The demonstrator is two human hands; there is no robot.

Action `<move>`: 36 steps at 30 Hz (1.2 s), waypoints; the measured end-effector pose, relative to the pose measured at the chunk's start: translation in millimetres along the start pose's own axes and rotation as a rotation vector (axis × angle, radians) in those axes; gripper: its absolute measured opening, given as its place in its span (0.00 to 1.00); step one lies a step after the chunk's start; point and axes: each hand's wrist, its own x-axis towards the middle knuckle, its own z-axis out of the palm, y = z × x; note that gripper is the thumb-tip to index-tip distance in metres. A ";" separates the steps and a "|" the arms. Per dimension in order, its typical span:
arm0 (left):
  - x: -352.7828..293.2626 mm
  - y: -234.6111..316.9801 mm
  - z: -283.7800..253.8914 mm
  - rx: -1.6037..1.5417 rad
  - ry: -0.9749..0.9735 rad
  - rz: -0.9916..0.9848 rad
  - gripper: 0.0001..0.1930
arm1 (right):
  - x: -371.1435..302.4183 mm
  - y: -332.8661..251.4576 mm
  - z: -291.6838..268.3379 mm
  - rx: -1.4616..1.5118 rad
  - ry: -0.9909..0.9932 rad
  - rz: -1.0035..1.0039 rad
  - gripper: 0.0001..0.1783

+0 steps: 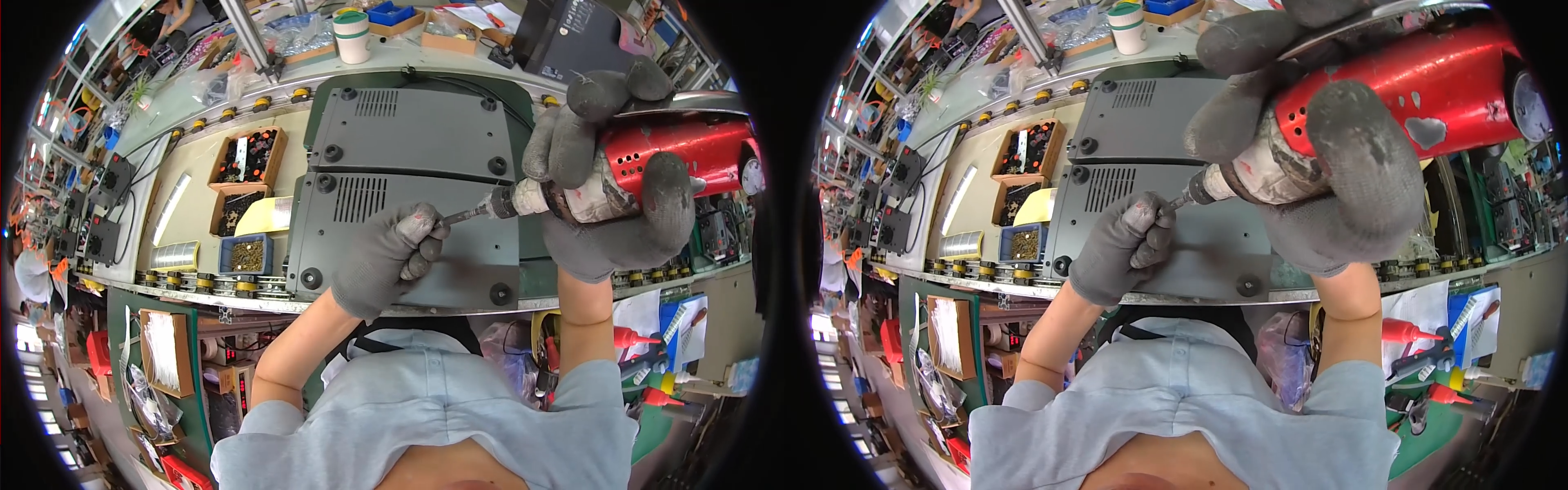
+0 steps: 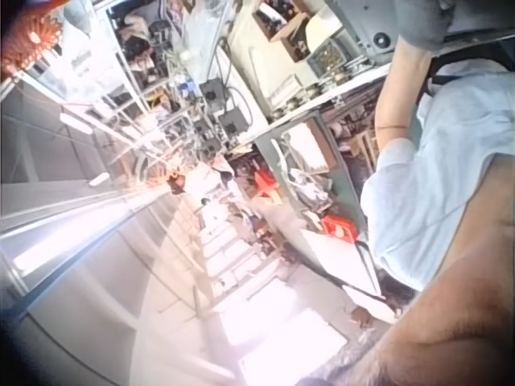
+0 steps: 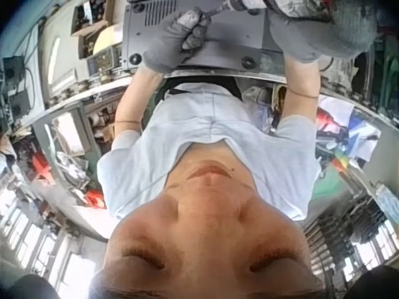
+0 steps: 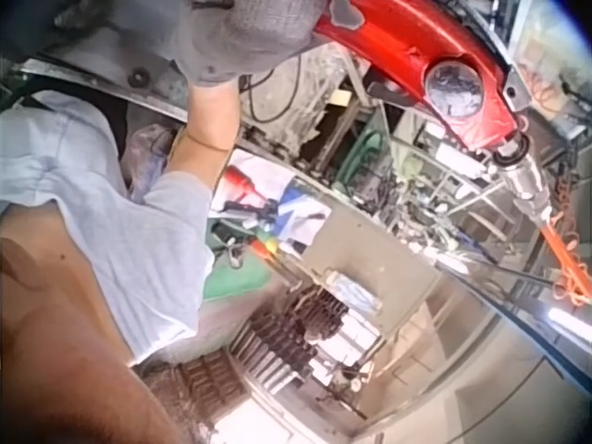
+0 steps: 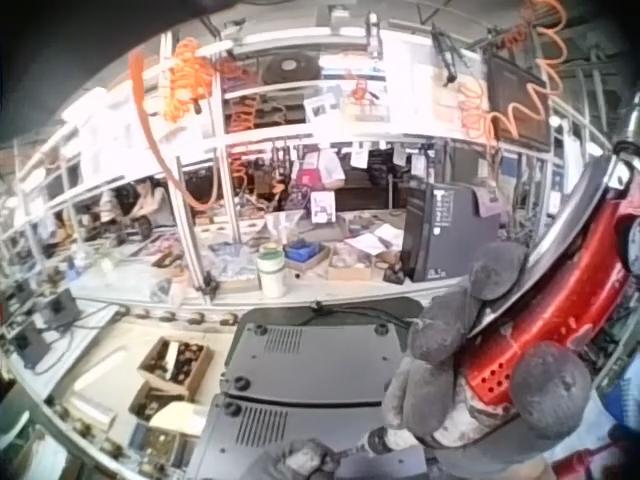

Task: Assembling a power inverter unit by installing screws, applying a product label, and connecting internal wiring at an assembly station.

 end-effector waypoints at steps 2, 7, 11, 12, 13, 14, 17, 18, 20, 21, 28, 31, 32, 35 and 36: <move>4.6 -1.0 7.1 0.067 -0.003 -0.037 0.20 | -5.5 -5.8 -2.9 -0.034 0.035 0.025 0.27; 18.6 2.6 2.2 -0.090 0.051 -0.009 0.27 | -26.1 -25.1 -18.6 -0.386 0.171 -0.024 0.27; 17.2 1.3 -8.2 -0.297 0.021 -0.022 0.22 | -43.5 -20.9 -4.4 -0.660 0.476 0.294 0.29; 16.3 -0.1 -9.3 -0.309 0.009 -0.014 0.20 | -44.3 -18.6 -0.9 -0.676 0.486 0.296 0.29; 16.3 -1.1 -9.8 -0.319 0.008 -0.009 0.20 | -45.1 -14.9 3.4 -0.675 0.520 0.249 0.29; 16.8 -1.4 -8.8 -0.324 -0.003 -0.016 0.20 | -44.8 -11.5 6.9 -0.671 0.552 0.202 0.29; 15.0 -0.7 -8.2 -0.305 -0.001 -0.010 0.21 | -37.6 -3.2 6.5 -0.705 0.584 0.196 0.30; 15.8 -1.8 -9.7 -0.310 -0.011 -0.014 0.21 | -36.3 -1.7 5.4 -0.722 0.581 0.193 0.30; 16.9 -1.9 -10.5 -0.318 -0.024 -0.019 0.21 | -36.9 0.0 4.3 -0.697 0.571 0.199 0.31; 16.6 -2.0 -10.3 -0.318 -0.015 -0.024 0.21 | -37.1 1.4 3.9 -0.664 0.562 0.205 0.31; 15.1 3.8 -5.6 -0.316 -0.003 -0.052 0.12 | -37.1 11.3 6.7 -0.388 0.528 0.284 0.30; 13.4 3.8 -5.5 -0.341 -0.020 -0.051 0.13 | -42.1 14.0 3.5 -0.227 0.526 0.261 0.30; 12.8 3.2 -5.5 -0.342 -0.018 -0.050 0.13 | -43.6 14.8 2.5 -0.173 0.525 0.253 0.30; 13.3 2.8 -5.4 -0.352 -0.027 -0.045 0.12 | -45.4 15.4 0.6 -0.017 0.520 0.221 0.30; 13.2 2.1 -5.2 -0.345 -0.021 -0.050 0.14 | -45.8 15.5 0.1 0.035 0.519 0.210 0.30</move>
